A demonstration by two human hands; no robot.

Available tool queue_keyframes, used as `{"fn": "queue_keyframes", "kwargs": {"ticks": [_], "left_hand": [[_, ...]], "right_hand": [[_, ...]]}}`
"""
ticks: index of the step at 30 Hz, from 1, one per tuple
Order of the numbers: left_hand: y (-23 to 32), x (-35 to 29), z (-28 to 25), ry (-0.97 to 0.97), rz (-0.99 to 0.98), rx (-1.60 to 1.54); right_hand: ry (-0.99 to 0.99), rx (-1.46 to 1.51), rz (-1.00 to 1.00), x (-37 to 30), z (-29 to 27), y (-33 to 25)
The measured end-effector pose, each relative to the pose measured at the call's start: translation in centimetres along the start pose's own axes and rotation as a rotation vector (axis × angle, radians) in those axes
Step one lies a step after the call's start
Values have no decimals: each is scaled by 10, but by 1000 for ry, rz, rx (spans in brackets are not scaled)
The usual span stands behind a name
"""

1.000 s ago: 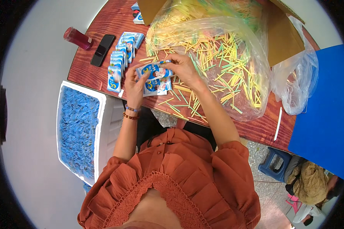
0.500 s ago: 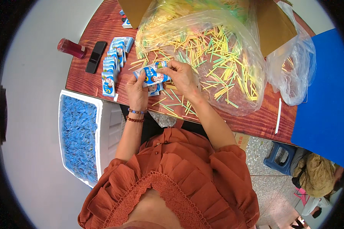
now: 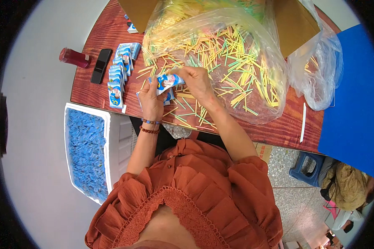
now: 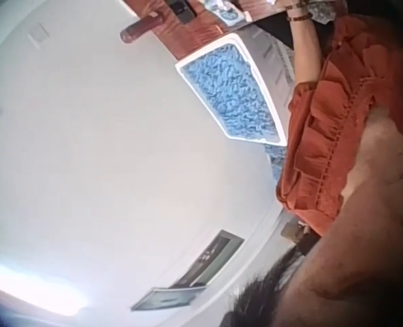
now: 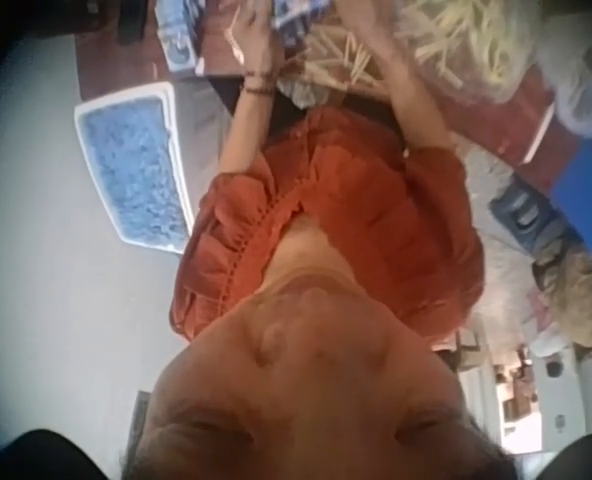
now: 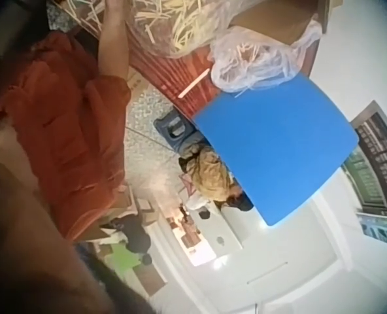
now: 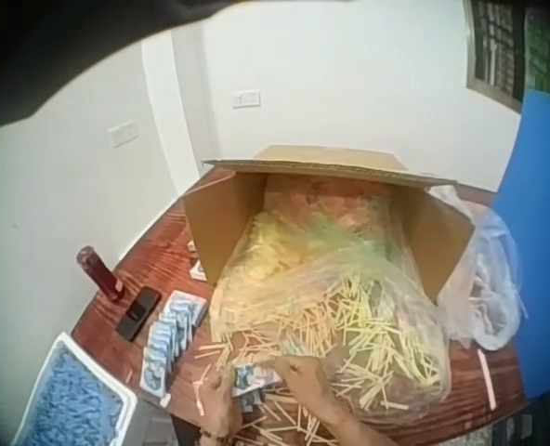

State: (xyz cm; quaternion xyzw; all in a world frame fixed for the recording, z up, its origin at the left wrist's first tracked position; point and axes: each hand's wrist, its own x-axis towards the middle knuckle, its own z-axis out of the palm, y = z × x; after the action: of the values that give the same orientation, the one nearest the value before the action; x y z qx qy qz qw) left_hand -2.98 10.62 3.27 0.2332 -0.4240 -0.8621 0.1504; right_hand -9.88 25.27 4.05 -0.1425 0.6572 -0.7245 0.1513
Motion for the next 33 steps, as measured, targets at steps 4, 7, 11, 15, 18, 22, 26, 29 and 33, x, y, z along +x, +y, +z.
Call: {"fn": "queue_keyframes", "kwargs": {"ticks": [4,7,11,15,18,22,26,29,33], "left_hand": [[5,-1,5,-31,-37,-57],[3,-1,6,-98,-67,-62],[-3,-3,12,-127,-102,-39],[-6,-3,13,-146,-85,-10],[-4,-2,4,-103,-13,69],[-8,4,-2,-90,20,44],[-12,1,-2,-88,6,6],[-14,-3,-1,-108,-4,-22],[-9,-1,-8,-46,-5,-14]], "right_hand": [[62,10,-268,-1,-16,-22],[-48,-325,-468,-6,-22,-27],[-198,-582,-533,-7,-27,-27],[-300,-604,-568,-5,-32,-23],[-336,-583,-532,-4,-46,-29],[37,-415,-201,12,-97,-25],[384,-996,114,58,-156,-36],[334,-1432,249,74,-166,-21],[282,-1473,324,77,-139,-27]]}}
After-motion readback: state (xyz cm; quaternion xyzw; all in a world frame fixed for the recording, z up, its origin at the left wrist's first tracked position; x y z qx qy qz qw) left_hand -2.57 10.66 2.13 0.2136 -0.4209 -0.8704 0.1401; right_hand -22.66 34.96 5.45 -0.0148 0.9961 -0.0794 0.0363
